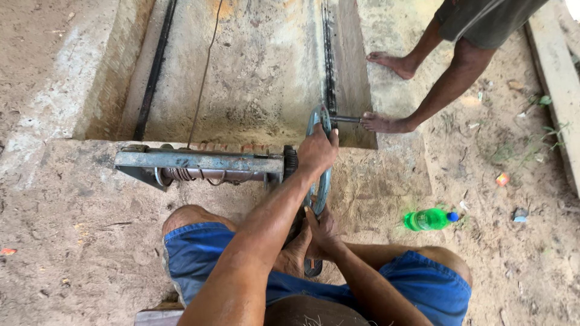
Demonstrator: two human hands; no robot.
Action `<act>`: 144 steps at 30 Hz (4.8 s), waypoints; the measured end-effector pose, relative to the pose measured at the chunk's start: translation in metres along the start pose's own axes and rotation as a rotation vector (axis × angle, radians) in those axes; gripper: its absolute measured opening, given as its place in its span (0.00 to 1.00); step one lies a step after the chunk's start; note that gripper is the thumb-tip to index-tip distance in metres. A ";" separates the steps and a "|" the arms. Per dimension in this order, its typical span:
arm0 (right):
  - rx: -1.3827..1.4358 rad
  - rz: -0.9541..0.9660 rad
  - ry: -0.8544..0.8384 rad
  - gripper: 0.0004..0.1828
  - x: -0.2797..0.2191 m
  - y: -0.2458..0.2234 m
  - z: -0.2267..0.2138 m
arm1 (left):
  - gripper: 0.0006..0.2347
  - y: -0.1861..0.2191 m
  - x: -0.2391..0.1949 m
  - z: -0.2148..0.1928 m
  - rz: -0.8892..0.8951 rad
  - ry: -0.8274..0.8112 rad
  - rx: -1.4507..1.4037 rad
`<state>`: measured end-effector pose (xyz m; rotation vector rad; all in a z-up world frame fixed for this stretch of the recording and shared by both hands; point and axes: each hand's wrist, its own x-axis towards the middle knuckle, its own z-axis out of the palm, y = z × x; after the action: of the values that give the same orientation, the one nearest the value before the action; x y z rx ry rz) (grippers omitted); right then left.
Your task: The person sits on the ground and rotates a hand-cranked winch wheel to wind a cable. A second person stands nearby and briefly hands a green bottle to the operator before walking away.
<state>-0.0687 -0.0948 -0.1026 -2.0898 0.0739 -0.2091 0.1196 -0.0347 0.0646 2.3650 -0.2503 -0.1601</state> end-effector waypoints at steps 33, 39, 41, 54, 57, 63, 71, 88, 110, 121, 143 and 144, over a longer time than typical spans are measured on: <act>-0.696 -0.156 -0.102 0.37 0.131 -0.130 -0.099 | 0.19 -0.104 -0.173 0.065 0.432 -0.025 -0.107; -0.762 -0.250 -0.114 0.52 0.063 -0.124 -0.097 | 0.29 -0.101 -0.173 0.027 -0.001 -0.226 -0.373; -0.822 -0.118 -0.284 0.54 0.047 -0.111 -0.095 | 0.31 -0.095 -0.159 0.023 0.036 0.017 -0.376; -0.915 0.033 -0.821 0.30 0.042 -0.033 -0.049 | 0.27 0.005 -0.016 -0.026 -0.124 -0.215 -0.137; -0.769 0.253 -0.874 0.26 0.066 -0.029 -0.056 | 0.26 0.002 -0.037 -0.013 -0.020 -0.139 -0.055; -0.437 0.207 -0.490 0.25 0.141 -0.031 -0.092 | 0.29 -0.037 -0.098 0.026 0.272 0.059 -0.187; -0.033 -0.296 -0.126 0.29 0.170 -0.137 -0.111 | 0.15 -0.096 -0.165 0.067 0.421 -0.024 -0.185; -0.140 -0.125 -0.264 0.43 0.021 -0.042 -0.045 | 0.20 -0.050 -0.040 0.005 0.114 0.189 -0.245; -0.331 -0.483 0.066 0.15 0.141 -0.054 -0.114 | 0.28 -0.061 -0.104 0.016 0.385 0.017 0.063; -0.602 -0.293 0.027 0.52 0.210 -0.130 -0.126 | 0.28 -0.102 -0.161 0.028 0.577 -0.001 0.078; -0.907 -0.265 -0.128 0.40 0.039 -0.097 -0.107 | 0.21 -0.052 -0.011 0.004 0.254 0.202 -0.103; -0.925 -0.289 -0.121 0.40 0.035 -0.093 -0.104 | 0.22 -0.043 -0.001 -0.001 0.135 0.060 -0.138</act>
<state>-0.0561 -0.1415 0.0330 -3.0303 -0.2547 -0.2498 0.1247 -0.0039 0.0357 2.2045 -0.3575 -0.0402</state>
